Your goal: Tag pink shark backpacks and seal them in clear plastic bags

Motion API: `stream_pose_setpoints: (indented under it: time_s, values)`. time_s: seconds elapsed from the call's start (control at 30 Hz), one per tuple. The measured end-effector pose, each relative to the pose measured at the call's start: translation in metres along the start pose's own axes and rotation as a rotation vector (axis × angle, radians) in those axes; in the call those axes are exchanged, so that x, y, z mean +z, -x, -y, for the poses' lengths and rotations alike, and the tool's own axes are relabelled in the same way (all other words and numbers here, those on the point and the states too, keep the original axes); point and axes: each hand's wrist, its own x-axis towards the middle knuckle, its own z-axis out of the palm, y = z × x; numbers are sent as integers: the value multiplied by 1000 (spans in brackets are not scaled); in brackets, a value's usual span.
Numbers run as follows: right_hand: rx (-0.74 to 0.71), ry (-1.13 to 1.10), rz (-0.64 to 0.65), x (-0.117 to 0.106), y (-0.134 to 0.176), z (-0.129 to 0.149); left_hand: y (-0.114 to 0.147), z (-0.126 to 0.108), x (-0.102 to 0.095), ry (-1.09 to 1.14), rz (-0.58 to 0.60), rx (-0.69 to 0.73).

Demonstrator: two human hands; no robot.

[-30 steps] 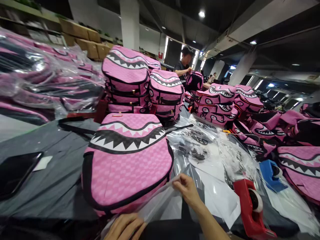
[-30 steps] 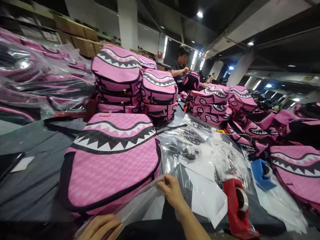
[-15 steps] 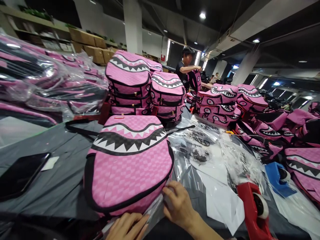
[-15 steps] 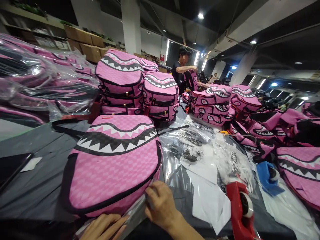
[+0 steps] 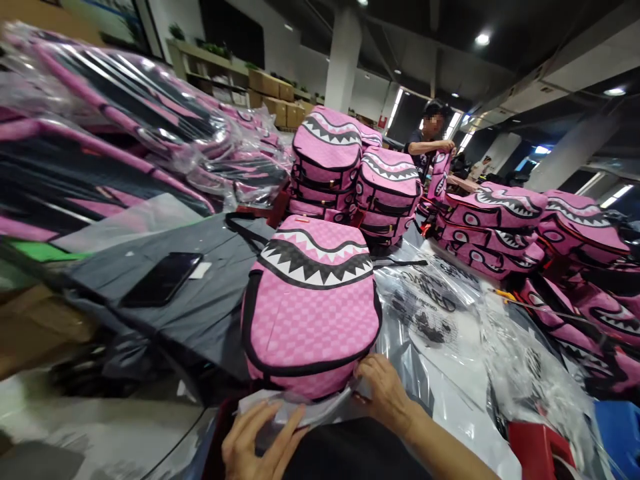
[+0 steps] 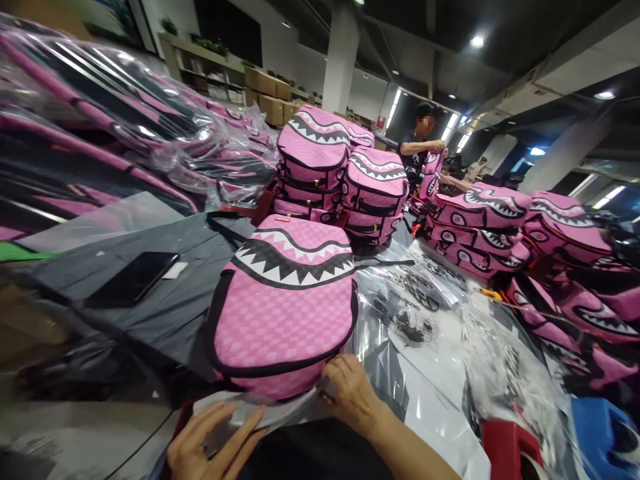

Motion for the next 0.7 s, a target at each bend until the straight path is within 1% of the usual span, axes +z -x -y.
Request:
stream_pose_setpoints:
  time_s: [0.13, 0.17, 0.23, 0.33, 0.47, 0.53, 0.6, 0.7]
  values:
    - [115, -144, -43, -2, 3, -3, -8, -2, 3, 11, -174, -39]
    - [134, -154, -48, -3, 4, -3, -9, -2, 3, 12, -196, -50]
    - [126, -146, -34, -5, 4, -4, -11, -1, 3, -7, -196, -72]
    - [36, -72, 24, -7, 5, -6, -16, 4, 0, -19, -137, -73]
    - [-49, 80, 117, -9, 5, -7, -18, 19, -1, -16, -49, 69]
    - [-106, 172, 115, -9, 4, -7, -16, 28, 1, -14, -20, 141]
    - [-168, 217, 89, -9, 1, -6, -11, 38, 2, 2, 41, 195]
    - [-228, 165, 114, -11, -3, -7, -7, 51, 0, 56, 122, 288]
